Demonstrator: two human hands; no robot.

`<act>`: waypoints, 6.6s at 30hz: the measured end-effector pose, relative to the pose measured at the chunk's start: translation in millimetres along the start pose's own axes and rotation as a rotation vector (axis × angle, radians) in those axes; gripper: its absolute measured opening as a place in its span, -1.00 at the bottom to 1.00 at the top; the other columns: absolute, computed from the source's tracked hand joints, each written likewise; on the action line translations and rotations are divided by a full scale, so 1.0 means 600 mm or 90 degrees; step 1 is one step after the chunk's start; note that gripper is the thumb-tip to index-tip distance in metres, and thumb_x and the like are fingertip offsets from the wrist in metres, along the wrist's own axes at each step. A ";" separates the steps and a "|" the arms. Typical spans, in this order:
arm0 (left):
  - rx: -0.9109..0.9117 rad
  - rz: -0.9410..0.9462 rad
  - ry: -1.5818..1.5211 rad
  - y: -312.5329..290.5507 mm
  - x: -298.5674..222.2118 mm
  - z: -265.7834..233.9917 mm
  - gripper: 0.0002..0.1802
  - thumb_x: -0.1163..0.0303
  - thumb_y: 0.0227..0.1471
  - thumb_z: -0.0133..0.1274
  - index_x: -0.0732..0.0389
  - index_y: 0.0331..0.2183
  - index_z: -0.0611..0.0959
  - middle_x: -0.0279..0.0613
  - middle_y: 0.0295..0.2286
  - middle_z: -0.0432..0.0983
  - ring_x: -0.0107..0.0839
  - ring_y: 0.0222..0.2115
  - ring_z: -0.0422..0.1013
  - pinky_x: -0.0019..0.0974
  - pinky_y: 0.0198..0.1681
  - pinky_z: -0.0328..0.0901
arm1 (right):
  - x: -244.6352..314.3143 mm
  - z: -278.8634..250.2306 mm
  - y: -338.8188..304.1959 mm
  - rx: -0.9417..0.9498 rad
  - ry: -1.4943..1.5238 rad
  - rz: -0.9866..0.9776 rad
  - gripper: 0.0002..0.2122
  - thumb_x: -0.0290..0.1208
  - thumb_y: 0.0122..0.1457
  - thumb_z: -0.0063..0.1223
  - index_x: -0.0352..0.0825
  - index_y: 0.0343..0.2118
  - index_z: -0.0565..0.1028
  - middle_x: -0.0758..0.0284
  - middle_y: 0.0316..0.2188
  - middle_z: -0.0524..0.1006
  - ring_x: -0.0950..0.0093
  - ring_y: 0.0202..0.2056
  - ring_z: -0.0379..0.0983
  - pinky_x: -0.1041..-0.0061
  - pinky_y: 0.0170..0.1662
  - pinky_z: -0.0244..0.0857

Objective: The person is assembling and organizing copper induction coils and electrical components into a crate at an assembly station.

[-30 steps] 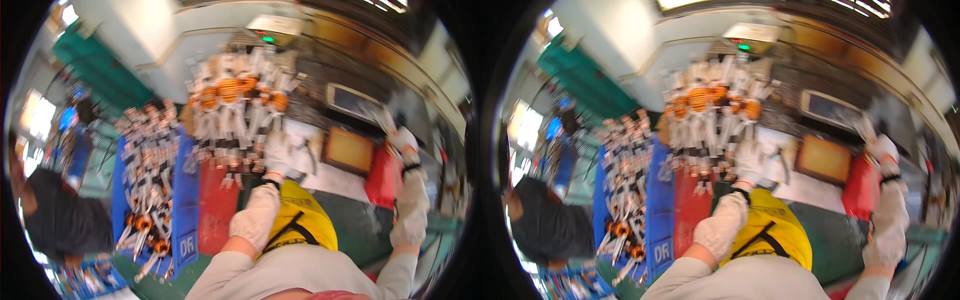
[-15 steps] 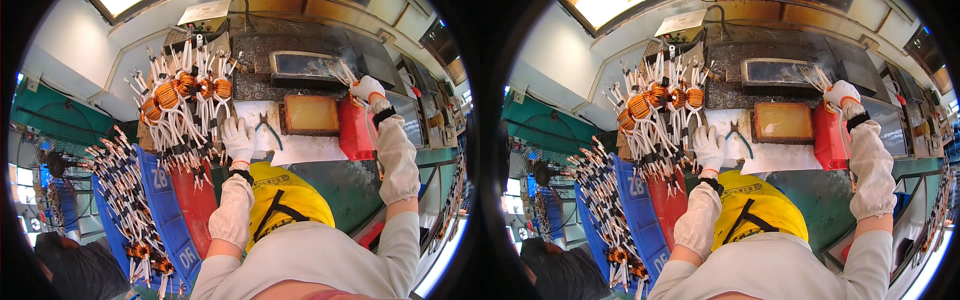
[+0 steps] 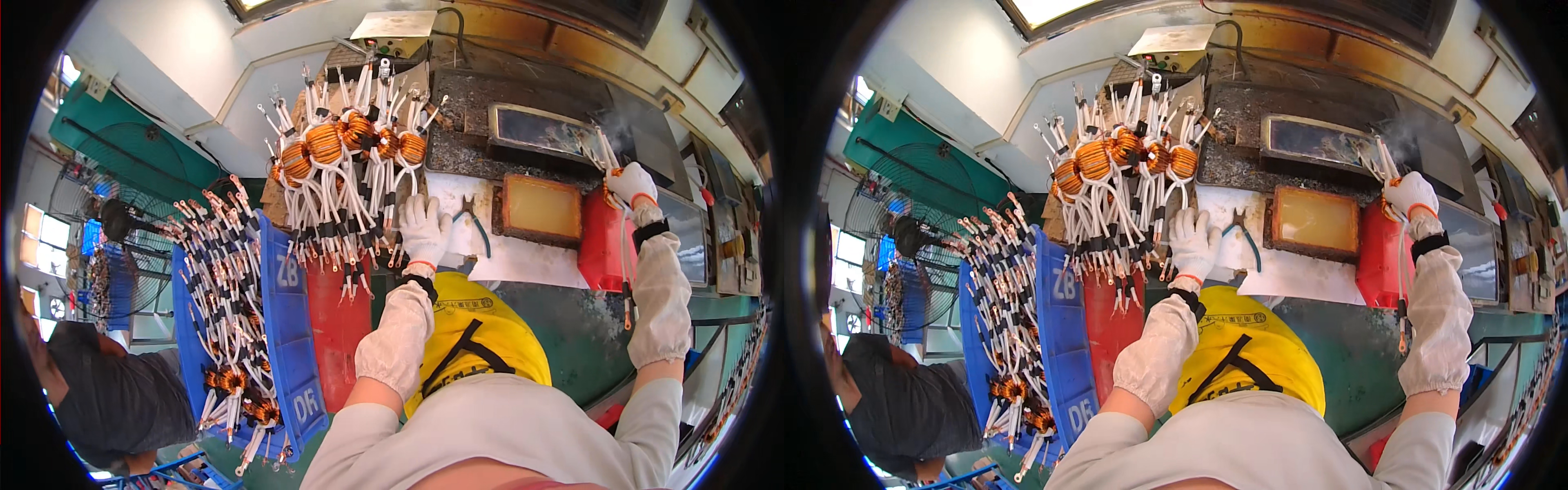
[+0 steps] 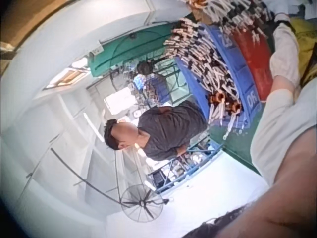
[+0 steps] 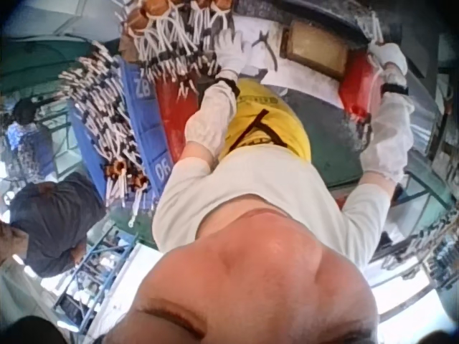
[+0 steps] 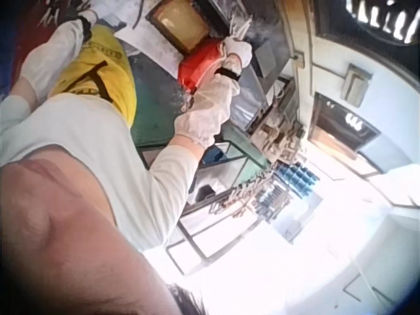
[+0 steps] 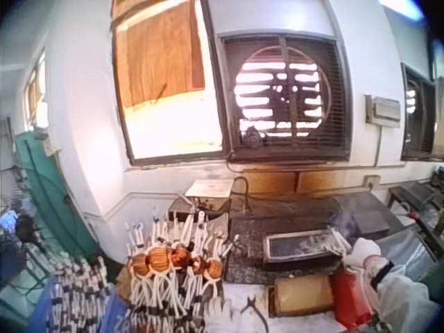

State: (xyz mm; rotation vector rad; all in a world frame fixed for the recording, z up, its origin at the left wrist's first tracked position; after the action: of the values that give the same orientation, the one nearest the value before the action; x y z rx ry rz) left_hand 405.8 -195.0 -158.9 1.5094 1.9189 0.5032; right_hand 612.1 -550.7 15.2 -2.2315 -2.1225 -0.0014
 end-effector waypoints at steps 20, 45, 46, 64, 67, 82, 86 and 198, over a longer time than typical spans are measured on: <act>0.101 -0.033 -0.116 -0.083 -0.060 -0.038 -0.29 0.12 -0.20 0.14 0.26 -0.02 0.38 0.11 -0.03 0.22 0.11 0.05 0.12 0.15 0.18 -0.03 | -0.013 0.022 -0.026 -0.090 0.068 -0.024 -0.40 0.10 -0.02 0.07 -0.52 -0.29 0.46 -0.14 -0.33 0.53 0.02 -0.21 0.50 0.21 -0.15 0.37; 0.505 -0.502 -0.620 0.065 -0.019 -0.066 -0.36 -0.03 -0.06 0.14 0.23 -0.06 0.51 -0.19 -0.34 0.53 -0.47 -0.39 0.45 -0.34 -0.31 0.38 | 0.427 0.205 -0.208 0.583 1.268 -0.151 -0.75 -0.33 0.14 0.08 -0.31 -0.15 0.48 0.36 -0.26 0.53 0.55 -0.24 0.46 0.52 -0.20 0.33; 0.422 -0.451 -0.634 0.079 -0.025 -0.081 -0.34 0.00 -0.07 0.14 0.24 -0.03 0.47 -0.10 -0.29 0.55 -0.32 -0.31 0.49 -0.29 -0.21 0.37 | 0.431 0.230 -0.190 0.553 1.234 -0.074 -0.75 -0.33 0.15 0.07 -0.30 -0.13 0.47 0.38 -0.25 0.53 0.55 -0.24 0.45 0.54 -0.19 0.32; 0.277 -0.402 0.285 0.029 0.082 0.037 -0.77 0.19 0.02 0.01 0.06 -0.38 0.33 -0.32 -0.60 0.36 -0.34 -0.61 0.44 -0.28 -0.62 0.36 | 0.490 0.290 -0.165 0.395 0.663 -0.235 -0.58 -0.33 0.15 -0.14 -0.35 0.08 0.30 0.16 -0.18 0.51 0.41 -0.21 0.48 0.46 -0.08 0.33; 0.235 -0.351 0.258 0.026 0.077 0.033 -0.81 0.25 0.01 -0.02 0.03 -0.42 0.30 -0.39 -0.57 0.32 -0.45 -0.63 0.38 -0.33 -0.71 0.27 | 0.488 0.277 -0.181 0.272 0.558 -0.272 -0.49 -0.28 0.08 -0.11 -0.30 0.13 0.25 0.06 -0.23 0.53 0.29 -0.23 0.50 0.40 -0.10 0.33; 0.019 -0.107 -0.100 0.096 0.057 -0.068 -0.28 0.42 -0.08 0.05 0.20 0.14 0.20 0.14 0.03 0.19 0.08 0.01 0.21 -0.01 0.06 0.15 | 0.502 0.240 -0.260 0.076 0.623 -0.436 -0.49 -0.25 0.13 -0.04 -0.09 0.18 0.22 0.01 0.04 0.32 0.02 -0.01 0.34 0.26 0.03 0.27; 0.106 -0.262 -0.243 0.091 0.103 -0.032 -0.18 0.36 -0.12 0.12 0.15 0.17 0.15 0.19 0.05 0.16 0.15 0.02 0.18 -0.01 0.10 0.13 | 0.513 0.246 -0.260 0.090 0.644 -0.456 -0.58 -0.27 0.18 -0.10 -0.06 0.14 0.30 -0.02 0.07 0.30 0.01 0.04 0.30 0.30 0.08 0.23; 0.190 -0.390 -0.130 0.193 0.061 -0.070 -0.19 0.12 -0.24 0.23 -0.04 0.10 0.34 0.13 -0.14 0.36 0.08 -0.12 0.37 -0.03 -0.06 0.30 | 0.166 0.162 -0.374 0.158 0.542 -0.491 -0.81 -0.57 0.10 -0.02 -0.34 -0.19 0.46 0.16 -0.22 0.50 0.21 -0.23 0.49 0.43 -0.17 0.38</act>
State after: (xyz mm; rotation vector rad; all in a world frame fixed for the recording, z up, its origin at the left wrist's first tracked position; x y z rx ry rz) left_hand 454.8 -125.3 -62.6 0.9991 2.2122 -0.2093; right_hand 389.3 -435.7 -67.8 -0.8863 -2.0985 -0.5653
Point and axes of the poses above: each hand's wrist, its own y-axis towards the middle knuckle, its own z-axis out of the palm, x = y × z, the point moved 4 cm from there along y, towards the middle knuckle
